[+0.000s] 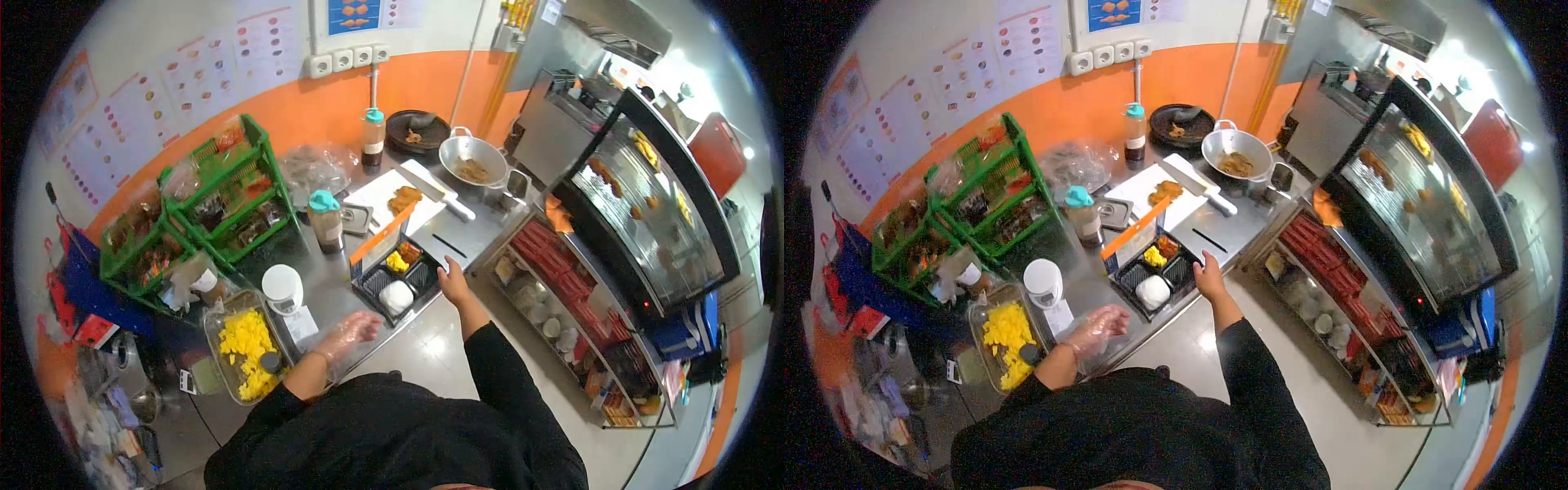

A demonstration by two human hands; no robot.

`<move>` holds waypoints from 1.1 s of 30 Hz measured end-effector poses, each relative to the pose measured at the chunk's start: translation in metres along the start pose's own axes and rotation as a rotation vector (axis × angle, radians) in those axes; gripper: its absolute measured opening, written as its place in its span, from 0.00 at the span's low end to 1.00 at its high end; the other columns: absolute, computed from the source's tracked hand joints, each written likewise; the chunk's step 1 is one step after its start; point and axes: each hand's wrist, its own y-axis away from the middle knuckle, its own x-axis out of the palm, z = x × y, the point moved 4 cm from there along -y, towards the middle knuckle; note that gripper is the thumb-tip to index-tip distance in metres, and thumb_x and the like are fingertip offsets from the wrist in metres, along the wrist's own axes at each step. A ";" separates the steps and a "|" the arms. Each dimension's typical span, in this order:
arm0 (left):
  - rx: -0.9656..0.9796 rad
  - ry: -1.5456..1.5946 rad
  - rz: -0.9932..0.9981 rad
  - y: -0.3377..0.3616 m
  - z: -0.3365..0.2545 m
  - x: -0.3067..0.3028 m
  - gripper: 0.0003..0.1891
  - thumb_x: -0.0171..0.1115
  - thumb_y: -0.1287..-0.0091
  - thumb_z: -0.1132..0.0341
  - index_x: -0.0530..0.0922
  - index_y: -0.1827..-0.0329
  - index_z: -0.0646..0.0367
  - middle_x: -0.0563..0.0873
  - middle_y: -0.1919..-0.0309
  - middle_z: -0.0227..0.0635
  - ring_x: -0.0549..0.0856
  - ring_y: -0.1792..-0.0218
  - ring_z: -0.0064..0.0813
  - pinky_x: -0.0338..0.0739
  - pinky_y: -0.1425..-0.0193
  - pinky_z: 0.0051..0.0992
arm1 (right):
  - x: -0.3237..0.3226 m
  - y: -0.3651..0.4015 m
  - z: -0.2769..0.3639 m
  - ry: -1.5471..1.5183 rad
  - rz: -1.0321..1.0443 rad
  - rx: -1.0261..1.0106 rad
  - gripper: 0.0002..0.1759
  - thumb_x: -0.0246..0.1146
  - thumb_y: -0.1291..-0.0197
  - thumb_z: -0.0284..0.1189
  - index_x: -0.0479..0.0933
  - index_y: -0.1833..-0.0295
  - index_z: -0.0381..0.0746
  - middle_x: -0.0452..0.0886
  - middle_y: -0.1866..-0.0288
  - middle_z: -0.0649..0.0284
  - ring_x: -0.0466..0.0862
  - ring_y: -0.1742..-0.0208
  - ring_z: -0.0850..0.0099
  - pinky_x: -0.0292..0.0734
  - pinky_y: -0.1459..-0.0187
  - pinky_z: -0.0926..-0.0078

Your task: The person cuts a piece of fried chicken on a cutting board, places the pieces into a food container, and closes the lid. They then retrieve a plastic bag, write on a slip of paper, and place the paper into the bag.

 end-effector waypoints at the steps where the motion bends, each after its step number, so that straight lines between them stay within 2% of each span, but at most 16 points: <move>1: 0.010 -0.082 0.040 -0.013 -0.014 0.011 0.15 0.50 0.19 0.60 0.78 0.43 0.61 0.82 0.53 0.33 0.82 0.52 0.24 0.81 0.44 0.28 | 0.009 -0.012 -0.009 0.042 0.113 0.090 0.28 0.59 0.29 0.39 0.69 0.29 0.36 0.74 0.32 0.43 0.80 0.39 0.50 0.75 0.38 0.58; 2: 0.028 -0.092 0.062 -0.024 -0.022 0.018 0.15 0.50 0.19 0.59 0.78 0.43 0.61 0.82 0.53 0.33 0.82 0.52 0.23 0.80 0.43 0.27 | 0.014 -0.025 -0.017 0.090 0.225 0.173 0.26 0.58 0.29 0.38 0.71 0.30 0.37 0.76 0.34 0.44 0.79 0.38 0.52 0.74 0.38 0.61; 3: 0.048 -0.105 0.084 -0.033 -0.026 0.022 0.15 0.50 0.19 0.59 0.77 0.42 0.61 0.82 0.53 0.33 0.82 0.52 0.22 0.79 0.41 0.27 | 0.025 -0.040 -0.024 0.168 0.383 0.082 0.23 0.57 0.31 0.36 0.74 0.34 0.39 0.79 0.40 0.44 0.79 0.39 0.50 0.75 0.39 0.58; 6: 0.056 -0.111 0.053 -0.054 -0.031 0.032 0.15 0.49 0.19 0.60 0.77 0.41 0.61 0.81 0.53 0.31 0.81 0.51 0.21 0.77 0.39 0.25 | 0.038 -0.036 -0.021 0.080 0.451 -0.004 0.24 0.57 0.36 0.28 0.75 0.34 0.40 0.78 0.48 0.46 0.79 0.43 0.48 0.75 0.40 0.57; 10: 0.084 -0.197 -0.034 -0.088 -0.047 0.049 0.15 0.47 0.18 0.62 0.75 0.40 0.62 0.82 0.52 0.31 0.81 0.50 0.21 0.77 0.39 0.25 | 0.057 -0.024 0.016 -0.044 0.707 -0.115 0.28 0.59 0.36 0.29 0.70 0.30 0.39 0.77 0.45 0.45 0.79 0.42 0.47 0.75 0.40 0.57; 12: 0.135 -0.239 -0.091 -0.118 -0.046 0.057 0.14 0.47 0.18 0.64 0.75 0.39 0.62 0.82 0.51 0.32 0.81 0.50 0.21 0.76 0.39 0.25 | 0.068 -0.025 0.020 -0.162 0.778 -0.341 0.27 0.58 0.33 0.34 0.69 0.30 0.37 0.74 0.39 0.41 0.79 0.43 0.43 0.77 0.41 0.55; 13: 0.122 -0.235 -0.112 -0.131 -0.060 0.071 0.14 0.47 0.18 0.65 0.75 0.40 0.63 0.83 0.48 0.35 0.81 0.48 0.23 0.76 0.39 0.25 | 0.050 -0.039 0.036 -0.128 0.896 -0.336 0.27 0.59 0.32 0.36 0.70 0.32 0.35 0.74 0.38 0.41 0.79 0.41 0.43 0.77 0.41 0.53; 16: 0.315 -0.503 -0.231 -0.195 -0.090 0.088 0.14 0.50 0.20 0.65 0.74 0.39 0.64 0.83 0.46 0.39 0.82 0.47 0.27 0.76 0.39 0.26 | 0.025 -0.111 0.020 -0.115 0.817 -0.400 0.30 0.63 0.37 0.33 0.68 0.31 0.34 0.76 0.43 0.42 0.77 0.42 0.45 0.74 0.39 0.55; 17: 0.176 -0.767 -0.464 -0.213 -0.103 0.091 0.17 0.55 0.23 0.65 0.72 0.37 0.65 0.82 0.44 0.46 0.82 0.43 0.34 0.75 0.36 0.33 | 0.015 -0.144 0.010 -0.121 0.637 -0.487 0.26 0.63 0.38 0.31 0.70 0.36 0.33 0.76 0.46 0.41 0.78 0.45 0.44 0.74 0.43 0.52; 18: 0.247 -0.888 -0.567 -0.244 -0.101 0.079 0.21 0.59 0.25 0.64 0.71 0.35 0.66 0.81 0.41 0.50 0.81 0.41 0.38 0.74 0.34 0.35 | 0.005 -0.173 0.000 0.095 0.524 -0.408 0.23 0.62 0.40 0.29 0.71 0.41 0.30 0.76 0.47 0.40 0.77 0.47 0.44 0.74 0.46 0.51; 20: 0.292 -1.066 -0.727 -0.293 -0.116 0.071 0.30 0.65 0.32 0.62 0.67 0.32 0.67 0.75 0.35 0.56 0.76 0.34 0.47 0.70 0.29 0.41 | -0.014 -0.231 -0.026 0.256 0.177 -0.604 0.24 0.63 0.43 0.29 0.71 0.43 0.30 0.75 0.48 0.45 0.76 0.47 0.47 0.71 0.46 0.50; 22: 0.227 -1.198 -0.816 -0.333 -0.139 0.065 0.39 0.70 0.37 0.61 0.61 0.27 0.67 0.67 0.30 0.59 0.68 0.28 0.54 0.62 0.24 0.45 | -0.018 -0.273 -0.038 0.441 0.462 -0.388 0.28 0.63 0.47 0.27 0.68 0.40 0.30 0.74 0.49 0.46 0.76 0.44 0.48 0.71 0.41 0.52; 24: 0.144 -1.350 -0.868 -0.377 -0.128 0.037 0.47 0.72 0.41 0.60 0.55 0.23 0.66 0.60 0.26 0.60 0.61 0.26 0.59 0.55 0.20 0.47 | -0.002 -0.288 -0.069 0.412 0.523 -0.388 0.22 0.64 0.44 0.28 0.68 0.46 0.33 0.72 0.50 0.50 0.77 0.47 0.50 0.79 0.50 0.52; 27: -0.093 -1.214 -0.902 -0.413 -0.109 0.006 0.51 0.75 0.45 0.60 0.54 0.22 0.66 0.58 0.24 0.59 0.60 0.25 0.60 0.54 0.20 0.48 | 0.016 -0.298 -0.085 0.306 0.604 -0.365 0.29 0.63 0.49 0.22 0.65 0.39 0.28 0.74 0.49 0.44 0.78 0.47 0.43 0.78 0.47 0.50; 30: -0.055 -1.141 -0.840 -0.406 -0.122 0.017 0.51 0.74 0.45 0.60 0.52 0.22 0.66 0.58 0.24 0.60 0.60 0.25 0.60 0.54 0.20 0.48 | -0.003 -0.300 -0.075 0.095 0.671 -0.225 0.28 0.62 0.45 0.23 0.64 0.39 0.28 0.75 0.47 0.37 0.81 0.51 0.38 0.79 0.52 0.47; 33: 0.066 -1.140 -0.868 -0.397 -0.115 0.024 0.48 0.73 0.44 0.61 0.55 0.23 0.67 0.62 0.27 0.61 0.62 0.26 0.60 0.54 0.21 0.50 | -0.033 -0.291 -0.032 0.065 0.692 -0.183 0.23 0.60 0.37 0.26 0.63 0.39 0.31 0.78 0.48 0.34 0.82 0.55 0.35 0.78 0.55 0.45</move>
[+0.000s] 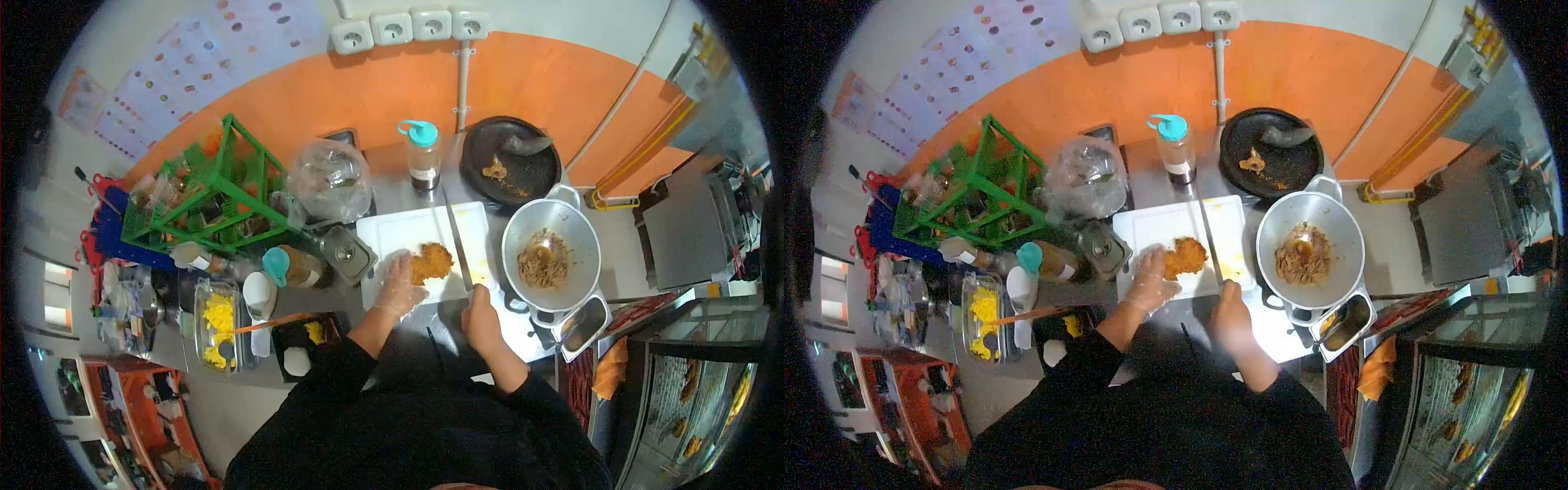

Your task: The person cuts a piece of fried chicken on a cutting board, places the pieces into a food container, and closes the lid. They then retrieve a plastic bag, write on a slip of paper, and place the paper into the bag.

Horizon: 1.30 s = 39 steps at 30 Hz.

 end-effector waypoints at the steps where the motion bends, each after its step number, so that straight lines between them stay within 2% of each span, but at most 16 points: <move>1: -0.009 0.027 -0.080 0.003 -0.007 -0.014 0.46 0.72 0.43 0.62 0.57 0.24 0.67 0.64 0.29 0.61 0.63 0.27 0.60 0.56 0.22 0.50 | 0.004 0.001 0.006 -0.004 0.038 -0.004 0.22 0.59 0.34 0.28 0.63 0.39 0.32 0.78 0.50 0.34 0.82 0.56 0.35 0.78 0.56 0.45; 2: -0.014 0.053 -0.162 -0.001 -0.012 -0.032 0.44 0.71 0.42 0.62 0.59 0.25 0.67 0.66 0.30 0.61 0.64 0.28 0.60 0.57 0.23 0.50 | 0.008 -0.001 0.010 -0.010 0.070 -0.009 0.20 0.58 0.32 0.29 0.63 0.39 0.34 0.79 0.52 0.35 0.82 0.57 0.35 0.78 0.57 0.44; 4: 0.106 0.273 -0.458 -0.016 -0.022 -0.062 0.32 0.66 0.38 0.67 0.67 0.31 0.67 0.75 0.39 0.58 0.72 0.35 0.58 0.65 0.28 0.48 | 0.019 -0.004 0.012 0.018 0.132 -0.041 0.17 0.53 0.26 0.32 0.63 0.39 0.36 0.81 0.56 0.37 0.82 0.59 0.36 0.78 0.60 0.44; 7: 0.298 0.254 -0.448 -0.049 -0.054 -0.103 0.22 0.62 0.35 0.71 0.74 0.37 0.63 0.80 0.43 0.52 0.77 0.40 0.54 0.71 0.33 0.45 | 0.040 -0.005 0.007 0.075 0.166 -0.052 0.16 0.53 0.26 0.33 0.63 0.40 0.36 0.81 0.57 0.38 0.83 0.61 0.38 0.79 0.63 0.43; 10: 0.477 0.179 -0.232 -0.100 -0.056 -0.070 0.16 0.60 0.34 0.71 0.78 0.43 0.60 0.83 0.47 0.47 0.80 0.43 0.50 0.73 0.36 0.44 | 0.050 -0.006 0.004 0.104 0.227 -0.018 0.13 0.52 0.26 0.33 0.64 0.44 0.36 0.81 0.57 0.39 0.83 0.63 0.38 0.79 0.64 0.43; 13: 0.362 0.065 -0.123 -0.137 -0.041 -0.028 0.13 0.58 0.32 0.68 0.80 0.46 0.57 0.84 0.47 0.45 0.80 0.43 0.49 0.74 0.37 0.45 | 0.057 -0.006 -0.001 0.165 0.240 0.007 0.12 0.53 0.27 0.32 0.64 0.47 0.36 0.82 0.59 0.40 0.84 0.63 0.39 0.80 0.64 0.44; 16: 0.331 -0.070 -0.131 -0.143 -0.023 -0.008 0.15 0.56 0.31 0.67 0.79 0.43 0.56 0.83 0.46 0.44 0.80 0.43 0.48 0.74 0.36 0.45 | 0.061 -0.012 0.009 0.257 0.275 0.079 0.12 0.55 0.31 0.30 0.65 0.49 0.35 0.83 0.62 0.41 0.85 0.65 0.41 0.82 0.64 0.46; 19: 0.397 0.002 -0.197 -0.143 -0.015 -0.003 0.16 0.55 0.31 0.68 0.77 0.40 0.55 0.83 0.45 0.42 0.80 0.42 0.46 0.74 0.35 0.44 | 0.061 -0.023 0.023 0.318 0.315 0.078 0.12 0.56 0.33 0.30 0.65 0.50 0.35 0.83 0.66 0.43 0.86 0.66 0.44 0.82 0.65 0.48; 22: 0.389 0.000 -0.106 -0.148 -0.014 -0.001 0.19 0.53 0.31 0.69 0.75 0.37 0.54 0.82 0.42 0.41 0.80 0.40 0.45 0.73 0.34 0.43 | 0.071 -0.026 0.019 0.335 0.309 0.124 0.12 0.56 0.33 0.30 0.66 0.50 0.35 0.84 0.67 0.44 0.87 0.67 0.45 0.83 0.65 0.49; 25: 0.467 -0.100 -0.135 -0.148 -0.025 -0.006 0.19 0.53 0.31 0.70 0.75 0.37 0.54 0.81 0.42 0.41 0.79 0.41 0.45 0.74 0.34 0.43 | 0.083 -0.022 -0.002 0.272 0.242 0.126 0.12 0.56 0.32 0.31 0.66 0.50 0.35 0.83 0.67 0.45 0.87 0.66 0.45 0.83 0.65 0.49; 28: 0.464 -0.150 -0.137 -0.147 -0.023 -0.003 0.18 0.54 0.31 0.70 0.75 0.38 0.55 0.81 0.43 0.41 0.79 0.41 0.45 0.74 0.35 0.42 | 0.089 -0.020 -0.004 0.248 0.225 0.117 0.13 0.56 0.31 0.33 0.66 0.50 0.35 0.83 0.68 0.46 0.87 0.67 0.46 0.83 0.66 0.48; 31: 0.441 0.064 -0.232 -0.145 -0.022 -0.014 0.16 0.55 0.31 0.69 0.78 0.42 0.55 0.83 0.47 0.42 0.81 0.44 0.47 0.75 0.38 0.43 | 0.078 -0.021 0.004 0.290 0.256 0.082 0.13 0.55 0.30 0.33 0.66 0.50 0.36 0.83 0.67 0.46 0.86 0.69 0.45 0.82 0.67 0.48; 34: 0.350 0.054 -0.193 -0.146 -0.036 -0.030 0.13 0.56 0.31 0.67 0.80 0.46 0.55 0.85 0.52 0.43 0.82 0.47 0.48 0.76 0.40 0.45 | 0.050 -0.016 0.017 0.244 0.228 0.042 0.11 0.54 0.30 0.31 0.66 0.50 0.35 0.82 0.67 0.44 0.85 0.70 0.44 0.82 0.69 0.48; 37: 0.447 0.120 -0.222 -0.149 -0.059 -0.033 0.11 0.57 0.31 0.66 0.82 0.49 0.54 0.86 0.56 0.43 0.83 0.50 0.49 0.77 0.43 0.46 | 0.044 -0.015 0.009 0.239 0.176 0.055 0.10 0.53 0.29 0.29 0.65 0.50 0.34 0.82 0.68 0.43 0.85 0.71 0.43 0.82 0.70 0.48; 39: 0.409 0.065 -0.190 -0.149 -0.057 -0.019 0.11 0.57 0.32 0.66 0.82 0.49 0.53 0.86 0.55 0.43 0.83 0.50 0.48 0.77 0.43 0.46 | 0.051 -0.016 0.002 0.332 0.187 0.045 0.11 0.56 0.32 0.28 0.67 0.49 0.36 0.84 0.68 0.48 0.87 0.72 0.49 0.83 0.72 0.55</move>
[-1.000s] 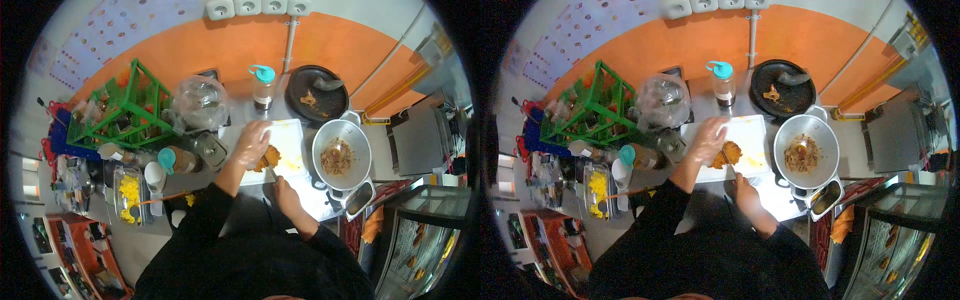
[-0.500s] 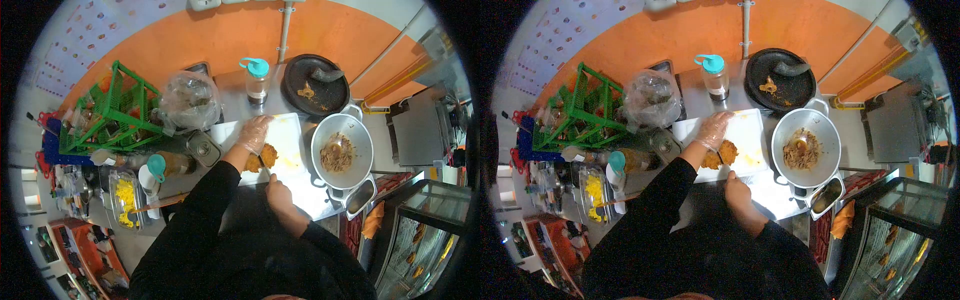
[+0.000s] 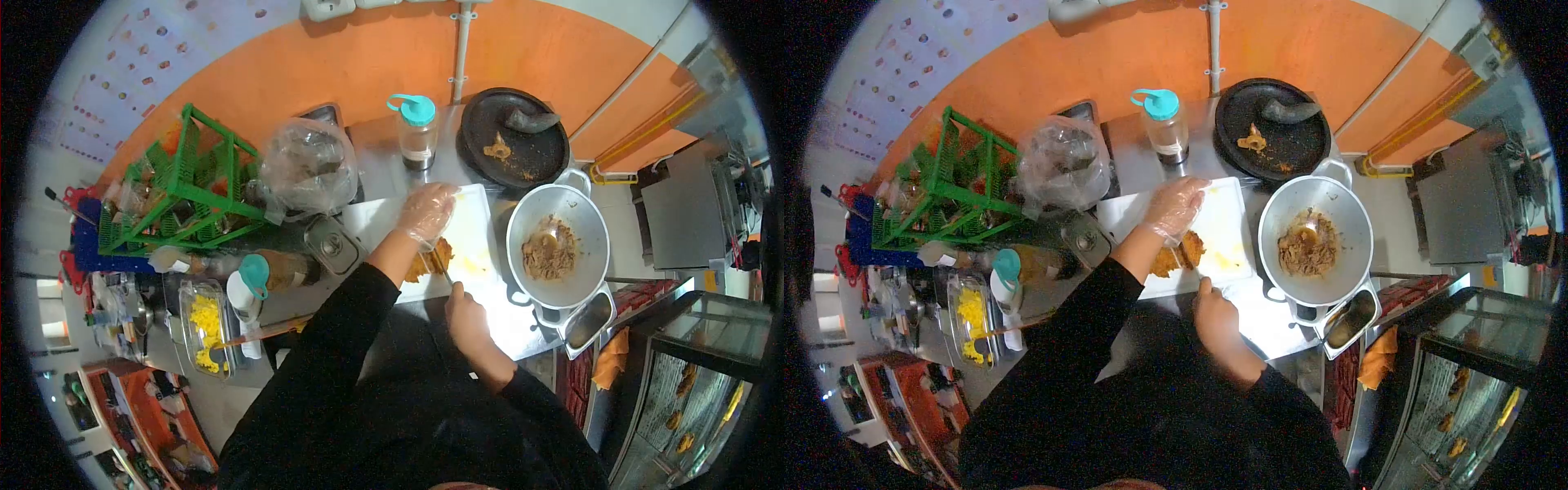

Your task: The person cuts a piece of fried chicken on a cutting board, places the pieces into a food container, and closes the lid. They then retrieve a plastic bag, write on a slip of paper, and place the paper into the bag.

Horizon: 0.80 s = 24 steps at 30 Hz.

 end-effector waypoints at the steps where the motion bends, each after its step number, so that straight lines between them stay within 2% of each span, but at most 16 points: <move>1: -0.008 -0.028 0.016 -0.003 0.003 0.005 0.11 0.57 0.32 0.66 0.81 0.49 0.53 0.86 0.55 0.43 0.83 0.50 0.48 0.77 0.44 0.45 | 0.001 -0.005 -0.002 0.047 -0.006 -0.004 0.11 0.57 0.33 0.28 0.67 0.49 0.36 0.85 0.68 0.50 0.88 0.72 0.52 0.84 0.73 0.59; 4: -0.005 0.035 -0.056 0.001 0.011 0.011 0.11 0.58 0.32 0.70 0.82 0.49 0.52 0.86 0.56 0.44 0.83 0.53 0.52 0.78 0.48 0.46 | 0.002 -0.008 -0.002 0.061 -0.020 -0.004 0.10 0.57 0.33 0.29 0.68 0.50 0.37 0.84 0.69 0.51 0.88 0.72 0.53 0.85 0.73 0.60; 7: 0.020 0.019 -0.058 0.004 0.021 0.017 0.12 0.58 0.32 0.69 0.82 0.48 0.52 0.86 0.56 0.43 0.84 0.54 0.52 0.79 0.48 0.46 | -0.004 -0.012 0.003 0.073 -0.006 -0.003 0.10 0.58 0.33 0.30 0.68 0.52 0.38 0.84 0.70 0.52 0.88 0.72 0.54 0.85 0.73 0.60; 13: -0.040 -0.020 0.016 -0.005 0.017 0.013 0.13 0.58 0.32 0.70 0.81 0.46 0.50 0.86 0.55 0.44 0.84 0.54 0.52 0.79 0.48 0.46 | -0.017 -0.009 0.008 0.048 0.017 0.032 0.10 0.59 0.33 0.32 0.67 0.53 0.39 0.85 0.69 0.52 0.88 0.74 0.53 0.85 0.74 0.59; 16: -0.068 -0.040 0.076 -0.003 0.016 0.014 0.13 0.56 0.30 0.64 0.81 0.46 0.53 0.86 0.53 0.42 0.84 0.49 0.47 0.77 0.41 0.45 | -0.006 -0.011 0.001 0.059 0.007 0.020 0.10 0.59 0.33 0.31 0.67 0.53 0.38 0.84 0.70 0.52 0.88 0.74 0.53 0.84 0.74 0.58; 24: -0.088 0.038 0.068 -0.001 0.030 0.024 0.16 0.56 0.32 0.72 0.79 0.42 0.54 0.85 0.49 0.44 0.83 0.49 0.51 0.78 0.43 0.45 | -0.018 -0.022 0.005 0.040 0.103 0.024 0.09 0.57 0.34 0.29 0.67 0.53 0.37 0.85 0.70 0.48 0.88 0.72 0.51 0.85 0.72 0.57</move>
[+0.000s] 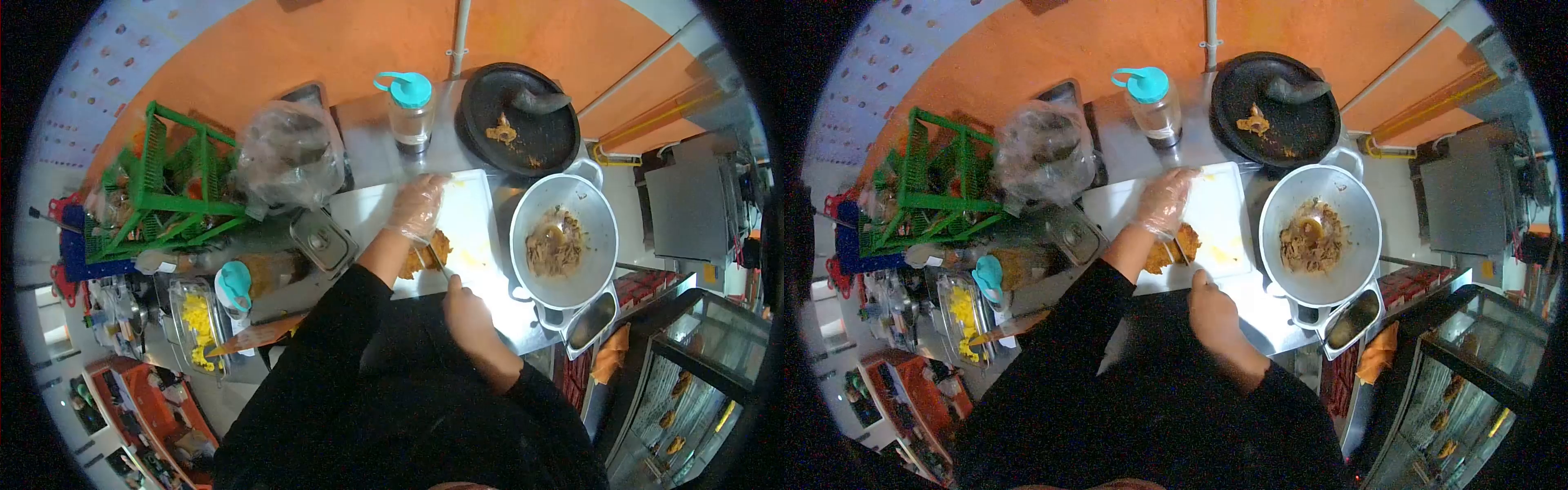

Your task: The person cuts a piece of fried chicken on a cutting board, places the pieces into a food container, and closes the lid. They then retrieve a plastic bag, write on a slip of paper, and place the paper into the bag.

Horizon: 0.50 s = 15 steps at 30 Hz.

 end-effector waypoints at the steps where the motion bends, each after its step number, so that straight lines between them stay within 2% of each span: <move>1: 0.006 0.035 -0.010 0.002 0.003 0.002 0.16 0.56 0.32 0.73 0.78 0.41 0.54 0.84 0.48 0.44 0.83 0.48 0.51 0.78 0.42 0.44 | 0.000 0.000 0.003 0.013 0.021 0.007 0.09 0.56 0.34 0.29 0.67 0.53 0.36 0.85 0.70 0.48 0.88 0.72 0.51 0.85 0.71 0.57; 4: 0.065 -0.017 -0.032 0.002 -0.001 -0.003 0.19 0.55 0.34 0.75 0.77 0.39 0.54 0.83 0.46 0.45 0.82 0.46 0.50 0.78 0.40 0.43 | 0.013 -0.005 0.003 -0.045 0.088 0.083 0.11 0.55 0.33 0.28 0.66 0.50 0.33 0.84 0.68 0.42 0.87 0.66 0.44 0.83 0.65 0.48; 7: 0.139 -0.085 -0.068 0.005 -0.011 -0.006 0.21 0.56 0.35 0.76 0.77 0.38 0.55 0.83 0.45 0.45 0.82 0.45 0.49 0.77 0.38 0.42 | 0.028 -0.005 -0.008 -0.092 0.047 0.060 0.11 0.54 0.32 0.28 0.66 0.50 0.33 0.84 0.68 0.43 0.87 0.65 0.45 0.83 0.64 0.49; 10: 0.171 -0.136 -0.082 0.003 -0.008 0.005 0.22 0.54 0.34 0.75 0.76 0.37 0.54 0.83 0.44 0.44 0.82 0.44 0.48 0.77 0.38 0.41 | 0.030 -0.002 -0.013 -0.123 -0.046 -0.010 0.07 0.53 0.33 0.26 0.66 0.52 0.37 0.85 0.67 0.47 0.88 0.68 0.48 0.85 0.68 0.53; 13: 0.104 -0.236 -0.028 0.003 0.008 0.014 0.22 0.54 0.34 0.74 0.76 0.36 0.52 0.83 0.43 0.42 0.82 0.42 0.47 0.77 0.37 0.42 | 0.024 -0.001 -0.006 -0.076 -0.034 -0.001 0.07 0.52 0.33 0.26 0.66 0.51 0.37 0.85 0.67 0.47 0.88 0.67 0.48 0.85 0.67 0.53; 15: 0.018 -0.159 0.055 0.000 0.011 0.013 0.22 0.51 0.31 0.71 0.75 0.34 0.49 0.83 0.41 0.39 0.80 0.39 0.43 0.75 0.36 0.41 | 0.019 -0.003 0.001 -0.059 -0.035 0.001 0.08 0.51 0.32 0.25 0.66 0.49 0.37 0.85 0.67 0.47 0.88 0.67 0.47 0.84 0.67 0.53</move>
